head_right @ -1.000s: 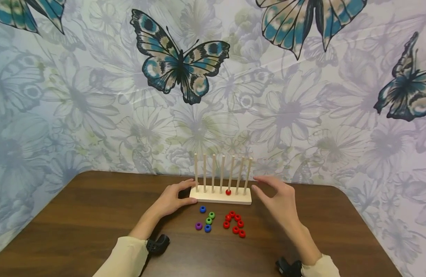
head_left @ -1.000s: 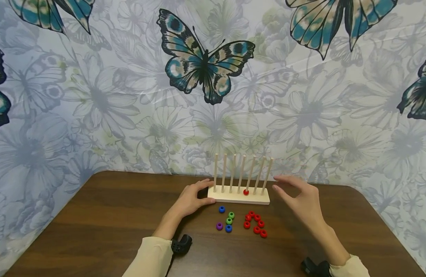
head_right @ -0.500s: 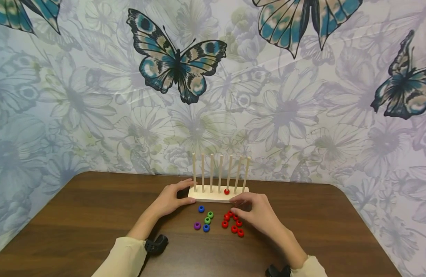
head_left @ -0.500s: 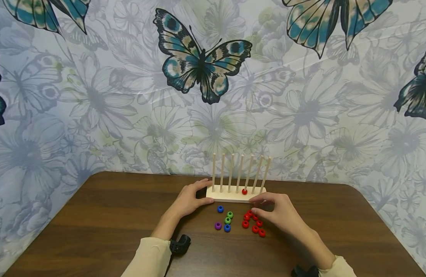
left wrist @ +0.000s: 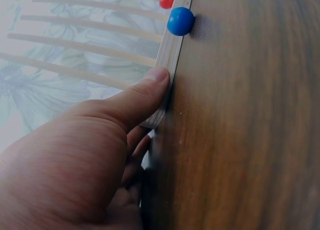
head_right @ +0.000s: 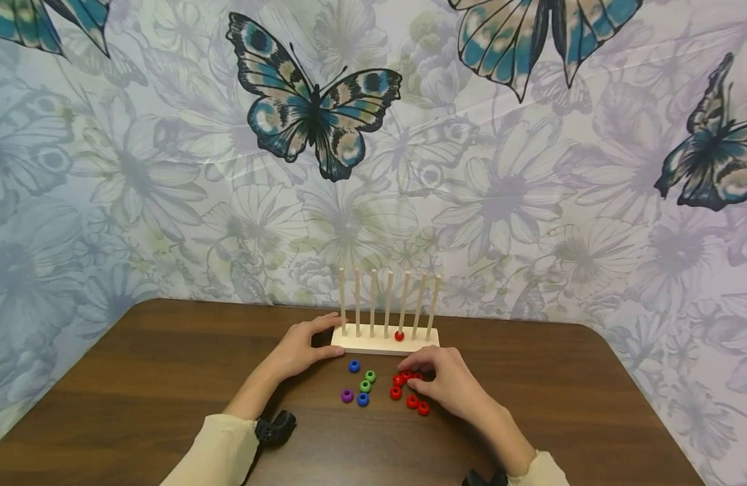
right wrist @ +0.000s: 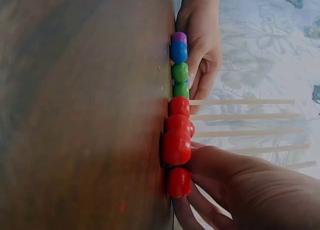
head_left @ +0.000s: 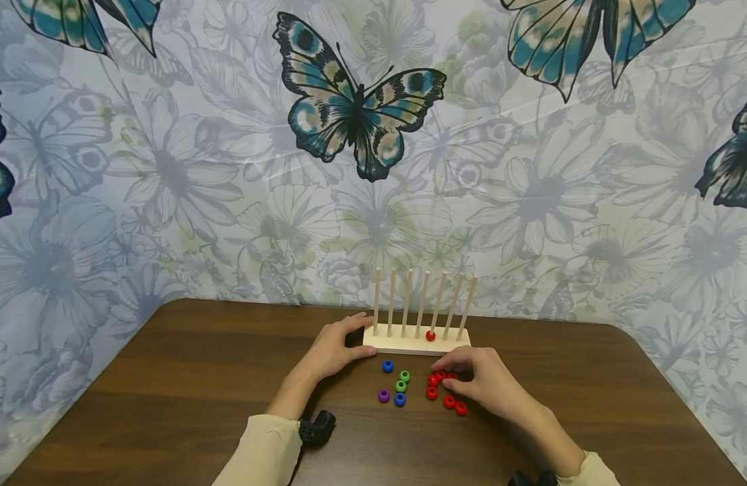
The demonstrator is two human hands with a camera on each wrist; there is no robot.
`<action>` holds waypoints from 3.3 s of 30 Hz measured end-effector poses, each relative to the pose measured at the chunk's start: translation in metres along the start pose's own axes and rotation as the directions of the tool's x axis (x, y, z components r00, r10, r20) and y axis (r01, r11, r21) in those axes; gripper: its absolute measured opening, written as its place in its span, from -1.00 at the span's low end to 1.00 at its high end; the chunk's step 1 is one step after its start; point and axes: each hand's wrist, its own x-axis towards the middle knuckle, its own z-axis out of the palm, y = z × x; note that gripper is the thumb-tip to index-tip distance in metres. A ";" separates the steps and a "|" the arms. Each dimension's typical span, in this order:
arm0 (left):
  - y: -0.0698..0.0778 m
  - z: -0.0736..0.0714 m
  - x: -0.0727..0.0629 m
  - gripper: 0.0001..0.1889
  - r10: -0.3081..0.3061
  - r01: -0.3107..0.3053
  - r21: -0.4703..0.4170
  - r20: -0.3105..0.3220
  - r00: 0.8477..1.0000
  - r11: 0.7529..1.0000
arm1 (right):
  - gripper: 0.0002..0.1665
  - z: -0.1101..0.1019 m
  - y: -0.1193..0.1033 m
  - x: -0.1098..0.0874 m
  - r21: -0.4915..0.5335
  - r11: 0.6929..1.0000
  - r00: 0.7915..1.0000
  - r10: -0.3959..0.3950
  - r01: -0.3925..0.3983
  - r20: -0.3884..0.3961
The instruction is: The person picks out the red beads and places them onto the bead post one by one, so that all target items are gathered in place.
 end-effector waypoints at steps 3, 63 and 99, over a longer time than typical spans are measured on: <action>0.000 0.000 0.000 -0.36 -0.002 0.002 0.004 0.003 1.000 1.000 | -0.76 0.000 0.000 0.000 -0.010 1.000 1.000 0.004 -0.004 -0.020; 0.003 -0.001 0.000 -0.37 0.009 -0.009 -0.014 0.002 1.000 1.000 | -0.73 -0.067 -0.058 0.079 -0.218 0.958 0.770 -0.280 0.185 -0.574; 0.003 -0.002 -0.002 -0.38 -0.003 0.003 -0.011 0.002 1.000 1.000 | -0.73 -0.095 -0.004 0.002 -0.217 0.970 0.830 -0.033 -0.107 -0.557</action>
